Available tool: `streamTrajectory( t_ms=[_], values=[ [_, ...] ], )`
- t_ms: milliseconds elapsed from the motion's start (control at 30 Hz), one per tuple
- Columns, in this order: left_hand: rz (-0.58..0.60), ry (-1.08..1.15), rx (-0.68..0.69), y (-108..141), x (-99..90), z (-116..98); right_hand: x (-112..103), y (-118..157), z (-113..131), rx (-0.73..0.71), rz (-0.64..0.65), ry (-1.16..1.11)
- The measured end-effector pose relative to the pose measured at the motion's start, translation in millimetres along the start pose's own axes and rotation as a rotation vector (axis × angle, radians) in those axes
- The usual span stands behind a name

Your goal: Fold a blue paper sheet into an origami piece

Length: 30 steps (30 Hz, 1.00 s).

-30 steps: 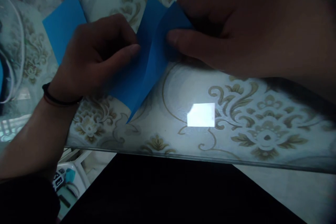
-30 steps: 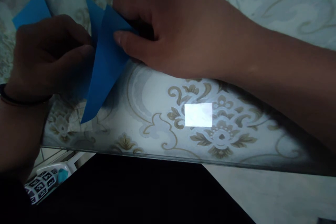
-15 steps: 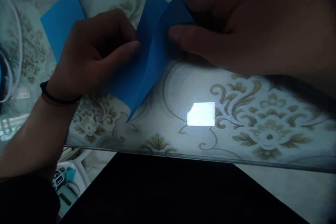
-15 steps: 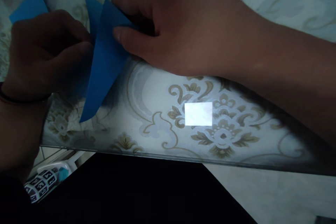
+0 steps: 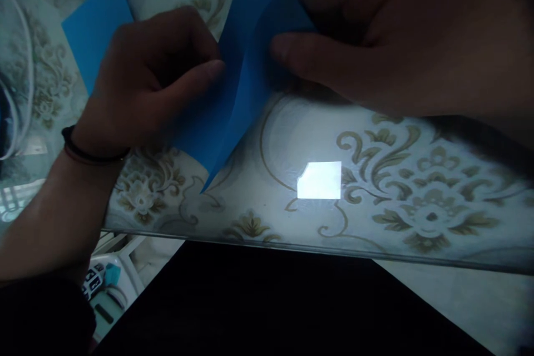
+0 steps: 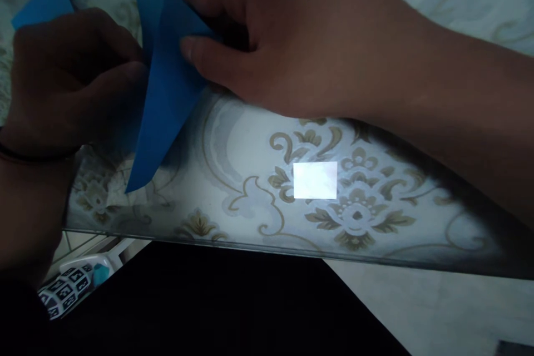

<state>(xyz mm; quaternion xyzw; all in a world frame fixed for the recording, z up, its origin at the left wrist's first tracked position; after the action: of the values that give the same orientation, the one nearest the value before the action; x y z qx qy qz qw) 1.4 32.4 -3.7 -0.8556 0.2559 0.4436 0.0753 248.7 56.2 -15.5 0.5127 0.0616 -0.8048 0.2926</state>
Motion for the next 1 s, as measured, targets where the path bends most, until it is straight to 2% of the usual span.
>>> streamTrajectory(
  t_ms=[133,167,267,433,600,767,900,1000],
  values=[
    [0.019,-0.033,-0.022,0.2,-0.9,-0.1,1.7,-0.1,-5.6,-0.109,-0.058,-0.065],
    [0.011,-0.042,-0.022,0.3,-1.1,-0.1,2.5,-0.3,-6.9,-0.125,-0.024,-0.067],
    [-0.005,-0.053,-0.028,0.5,-1.3,-0.5,3.8,-1.2,-9.1,-0.155,-0.030,-0.075],
    [0.009,-0.047,-0.050,0.3,-2.3,-2.4,4.4,-1.4,-7.1,-0.185,-0.025,-0.069],
    [0.016,-0.020,-0.050,0.5,-1.8,-2.5,3.1,0.0,-8.2,-0.152,-0.023,-0.066],
    [-0.016,-0.022,-0.013,0.2,-1.0,-1.6,4.2,0.2,-13.2,-0.250,-0.062,-0.111],
    [0.011,-0.045,-0.044,0.1,-1.0,-1.3,5.9,-0.4,-13.9,-0.238,-0.046,-0.090],
    [-0.009,-0.047,-0.009,0.0,-1.5,-1.8,6.9,0.3,-13.5,-0.241,-0.049,-0.118]
  ],
)
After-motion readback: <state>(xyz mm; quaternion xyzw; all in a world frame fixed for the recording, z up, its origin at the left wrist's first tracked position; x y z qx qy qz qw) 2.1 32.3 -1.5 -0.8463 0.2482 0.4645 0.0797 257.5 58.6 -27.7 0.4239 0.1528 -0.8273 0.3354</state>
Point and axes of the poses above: each hand's wrist, its own y-axis away from the middle knuckle, its own x-axis out of the palm, z = x × y, the point moved 1 cm from there along -y, towards the middle knuckle, and after that the axes turned 3 degrees about z, right-handed, at the moved point
